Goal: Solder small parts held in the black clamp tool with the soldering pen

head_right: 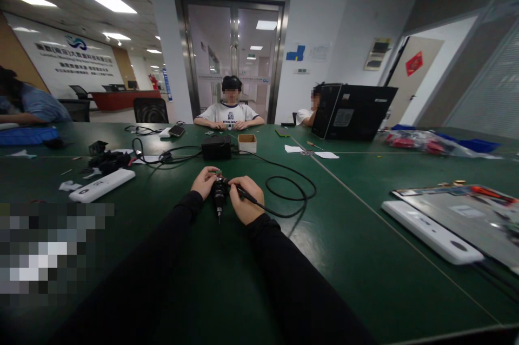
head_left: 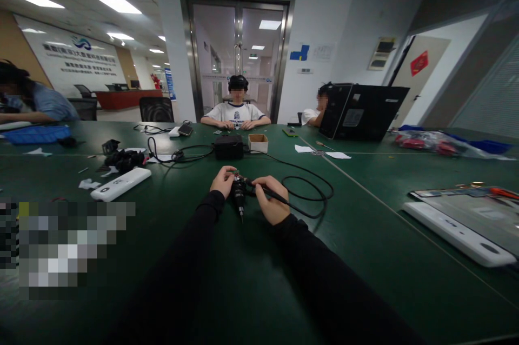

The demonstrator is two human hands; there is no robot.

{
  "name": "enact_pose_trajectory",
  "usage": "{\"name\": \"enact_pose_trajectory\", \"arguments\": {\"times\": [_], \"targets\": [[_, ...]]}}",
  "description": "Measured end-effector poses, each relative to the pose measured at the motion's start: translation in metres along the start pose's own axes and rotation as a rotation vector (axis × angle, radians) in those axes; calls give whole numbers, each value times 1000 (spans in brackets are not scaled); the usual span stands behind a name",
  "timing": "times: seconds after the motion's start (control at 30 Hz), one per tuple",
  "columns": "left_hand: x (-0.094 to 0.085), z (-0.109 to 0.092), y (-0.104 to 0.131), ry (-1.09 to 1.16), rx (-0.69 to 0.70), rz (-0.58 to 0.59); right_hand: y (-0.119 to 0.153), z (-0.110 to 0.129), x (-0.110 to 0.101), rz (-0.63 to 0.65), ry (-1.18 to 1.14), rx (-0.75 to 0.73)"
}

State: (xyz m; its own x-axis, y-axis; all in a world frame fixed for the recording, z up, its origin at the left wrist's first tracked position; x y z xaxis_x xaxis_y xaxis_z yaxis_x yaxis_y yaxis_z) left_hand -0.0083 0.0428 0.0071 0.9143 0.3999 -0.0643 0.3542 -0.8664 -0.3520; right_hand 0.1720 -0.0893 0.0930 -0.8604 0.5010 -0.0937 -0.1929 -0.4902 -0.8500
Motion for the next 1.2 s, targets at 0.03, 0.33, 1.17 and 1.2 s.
{"name": "enact_pose_trajectory", "arguments": {"times": [0.03, 0.33, 1.17, 1.2], "targets": [[0, 0, 0, -2, 4, 2, 0, 0, 0, 0, -1, 0], [1, 1, 0, 7, -19, -15, 0, 0, -1, -6, 7, -2], [0, -2, 3, 6, -58, 8, -3, 2, -2, -21, 6, 7], [0, -3, 3, 4, -57, 7, -3, 2, -2, -24, 2, 4]]}}
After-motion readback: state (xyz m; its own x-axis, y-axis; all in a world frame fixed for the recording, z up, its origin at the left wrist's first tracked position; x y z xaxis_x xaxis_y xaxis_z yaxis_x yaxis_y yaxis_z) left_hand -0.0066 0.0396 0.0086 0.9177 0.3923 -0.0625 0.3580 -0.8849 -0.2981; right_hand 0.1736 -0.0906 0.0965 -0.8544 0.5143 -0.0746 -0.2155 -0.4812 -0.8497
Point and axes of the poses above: each hand's wrist, its own y-axis away from the middle knuckle, its own x-axis out of the palm, z = x × y, the point moved 4 cm from there along -y, towards the middle knuckle, and after that the axes turned 15 degrees about -z, right-handed, at the moved point
